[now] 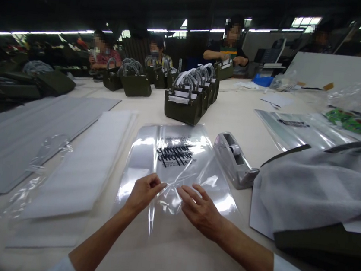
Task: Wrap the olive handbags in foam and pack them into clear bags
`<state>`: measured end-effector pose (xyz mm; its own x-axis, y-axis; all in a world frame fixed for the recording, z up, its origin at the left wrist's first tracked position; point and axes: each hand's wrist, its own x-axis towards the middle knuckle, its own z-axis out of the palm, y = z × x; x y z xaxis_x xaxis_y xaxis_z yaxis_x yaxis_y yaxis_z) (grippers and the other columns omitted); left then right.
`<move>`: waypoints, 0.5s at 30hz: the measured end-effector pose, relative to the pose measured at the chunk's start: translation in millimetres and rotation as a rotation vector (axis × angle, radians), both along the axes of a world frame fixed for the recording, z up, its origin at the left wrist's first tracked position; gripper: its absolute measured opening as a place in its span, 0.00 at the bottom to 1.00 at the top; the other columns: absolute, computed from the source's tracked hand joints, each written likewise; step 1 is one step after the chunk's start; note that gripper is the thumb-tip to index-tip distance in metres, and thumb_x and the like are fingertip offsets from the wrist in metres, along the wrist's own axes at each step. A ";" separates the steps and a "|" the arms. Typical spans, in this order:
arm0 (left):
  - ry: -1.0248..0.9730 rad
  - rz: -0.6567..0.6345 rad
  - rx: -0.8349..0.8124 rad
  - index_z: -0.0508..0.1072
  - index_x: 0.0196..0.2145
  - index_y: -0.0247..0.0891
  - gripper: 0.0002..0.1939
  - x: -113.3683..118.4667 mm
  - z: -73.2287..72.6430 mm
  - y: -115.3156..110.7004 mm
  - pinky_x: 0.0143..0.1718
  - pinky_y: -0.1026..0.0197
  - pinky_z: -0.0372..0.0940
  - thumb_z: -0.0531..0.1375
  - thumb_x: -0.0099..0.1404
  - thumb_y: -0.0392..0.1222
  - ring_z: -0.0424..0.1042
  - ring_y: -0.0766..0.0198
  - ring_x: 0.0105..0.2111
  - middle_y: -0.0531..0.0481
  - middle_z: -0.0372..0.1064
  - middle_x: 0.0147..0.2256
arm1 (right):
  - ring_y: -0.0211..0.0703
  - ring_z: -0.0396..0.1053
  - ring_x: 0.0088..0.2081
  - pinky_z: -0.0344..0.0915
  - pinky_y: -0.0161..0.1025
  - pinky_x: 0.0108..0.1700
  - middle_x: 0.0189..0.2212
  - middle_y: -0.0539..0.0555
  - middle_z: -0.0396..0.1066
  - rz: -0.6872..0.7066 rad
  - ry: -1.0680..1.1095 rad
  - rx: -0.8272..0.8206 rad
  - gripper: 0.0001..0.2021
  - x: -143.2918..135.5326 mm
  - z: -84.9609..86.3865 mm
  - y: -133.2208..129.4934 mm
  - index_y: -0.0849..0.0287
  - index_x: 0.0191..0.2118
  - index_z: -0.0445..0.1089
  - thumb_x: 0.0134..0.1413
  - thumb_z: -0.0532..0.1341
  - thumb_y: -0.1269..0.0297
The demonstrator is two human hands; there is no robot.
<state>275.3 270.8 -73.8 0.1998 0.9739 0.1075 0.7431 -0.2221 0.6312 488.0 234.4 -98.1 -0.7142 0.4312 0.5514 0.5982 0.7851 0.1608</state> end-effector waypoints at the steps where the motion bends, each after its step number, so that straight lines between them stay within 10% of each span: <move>1: 0.013 0.043 0.030 0.62 0.23 0.37 0.14 -1.4 3.8 2.7 0.22 0.70 0.54 0.51 0.62 0.47 0.59 0.72 0.21 0.57 0.58 0.20 | 0.50 0.56 0.54 0.51 0.56 0.56 0.51 0.59 0.61 0.001 0.000 0.015 0.06 1.9 -0.8 -2.7 0.65 0.33 0.67 0.54 0.53 0.78; 5: 0.119 0.106 0.171 0.61 0.25 0.38 0.11 7.1 21.0 5.2 0.23 0.68 0.53 0.50 0.63 0.43 0.60 0.71 0.21 0.57 0.59 0.21 | 0.51 0.56 0.54 0.51 0.56 0.56 0.44 0.56 0.67 -0.026 -0.096 -0.041 0.06 -0.1 3.5 -11.3 0.64 0.33 0.68 0.56 0.54 0.72; 9: 0.266 -0.018 0.331 0.63 0.28 0.39 0.06 32.8 34.2 -5.9 0.23 0.66 0.50 0.51 0.63 0.38 0.65 0.68 0.23 0.55 0.65 0.25 | 0.50 0.66 0.38 0.62 0.47 0.36 0.37 0.59 0.69 -0.431 -0.125 -0.091 0.13 -14.7 27.6 -12.2 0.65 0.41 0.68 0.57 0.53 0.61; 15: 0.393 -0.026 0.522 0.63 0.30 0.38 0.05 51.0 33.0 -8.7 0.19 0.63 0.47 0.50 0.63 0.35 0.67 0.64 0.21 0.53 0.66 0.25 | 0.43 0.64 0.32 0.62 0.41 0.32 0.40 0.60 0.68 -0.469 -0.195 -0.090 0.15 -33.0 37.3 -15.8 0.66 0.47 0.67 0.54 0.52 0.76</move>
<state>326.3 262.1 -40.7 0.3428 0.8081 0.4791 0.8869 -0.4465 0.1186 455.0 218.6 -60.8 -0.5187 0.7694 0.3728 0.8547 0.4557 0.2486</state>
